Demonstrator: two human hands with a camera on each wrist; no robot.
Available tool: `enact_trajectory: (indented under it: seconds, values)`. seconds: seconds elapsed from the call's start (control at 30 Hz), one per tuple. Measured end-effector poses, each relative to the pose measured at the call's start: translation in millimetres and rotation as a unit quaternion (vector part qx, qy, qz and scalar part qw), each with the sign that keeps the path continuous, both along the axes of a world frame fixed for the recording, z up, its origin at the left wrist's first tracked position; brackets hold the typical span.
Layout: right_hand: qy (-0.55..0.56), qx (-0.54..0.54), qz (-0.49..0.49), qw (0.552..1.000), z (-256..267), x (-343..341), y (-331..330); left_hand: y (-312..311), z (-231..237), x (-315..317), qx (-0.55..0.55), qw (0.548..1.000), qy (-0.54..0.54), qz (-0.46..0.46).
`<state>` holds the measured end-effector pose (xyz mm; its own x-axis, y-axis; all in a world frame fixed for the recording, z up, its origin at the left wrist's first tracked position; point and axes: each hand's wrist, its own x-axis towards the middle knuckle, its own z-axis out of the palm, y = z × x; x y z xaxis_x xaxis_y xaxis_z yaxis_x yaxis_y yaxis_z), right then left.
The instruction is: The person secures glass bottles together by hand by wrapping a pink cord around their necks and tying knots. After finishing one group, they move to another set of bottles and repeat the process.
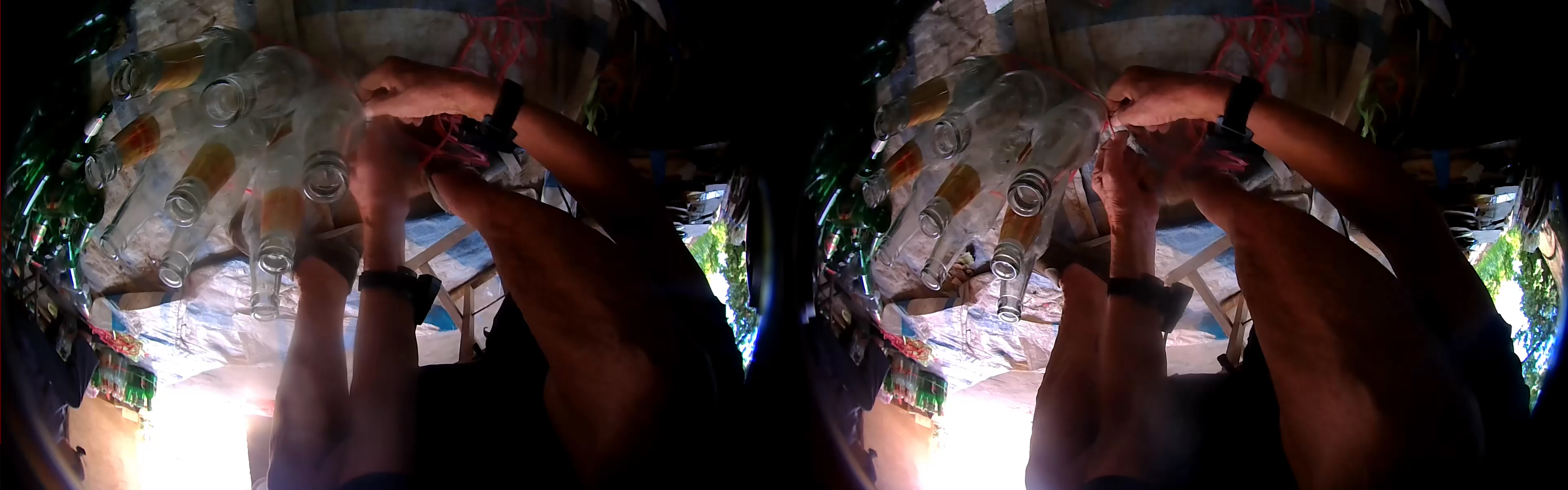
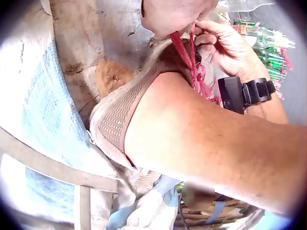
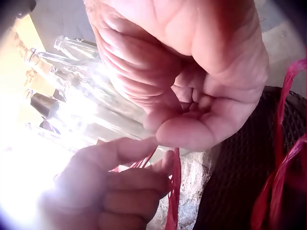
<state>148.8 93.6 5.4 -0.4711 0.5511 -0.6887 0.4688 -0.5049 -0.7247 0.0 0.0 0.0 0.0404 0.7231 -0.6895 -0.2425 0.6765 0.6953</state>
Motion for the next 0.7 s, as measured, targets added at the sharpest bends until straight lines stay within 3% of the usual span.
enact_trajectory:
  seconds: [0.07,0.2,0.27,0.37,0.5,0.57,0.7]
  values:
    - [-0.004,0.01,0.022,1.0,1.0,-1.2,1.6,4.2,8.9,-0.6,-0.075,0.992,-0.066,0.074]
    - [0.001,0.016,-0.009,1.0,-0.1,-2.7,-0.9,-5.5,-23.2,-9.4,-0.009,0.996,-0.066,0.055]
    - [0.078,0.016,-0.073,0.994,-6.3,-1.7,-9.6,-4.7,-21.2,-10.9,-0.023,0.997,-0.076,0.003]
    - [0.084,-0.034,-0.113,0.99,-12.8,-3.4,-17.4,4.5,4.3,-5.5,-0.108,0.985,-0.127,0.037]
    - [0.082,-0.074,-0.135,0.985,-11.9,-2.7,-19.9,1.8,-10.1,-8.3,-0.121,0.986,-0.108,0.03]
    - [0.111,-0.081,-0.144,0.98,-14.3,-2.2,-21.3,14.9,12.9,1.4,-0.258,0.946,-0.142,0.132]
    - [0.113,-0.095,-0.145,0.978,-9.3,-1.7,-17.7,9.5,6.7,6.6,-0.288,0.915,-0.209,0.189]
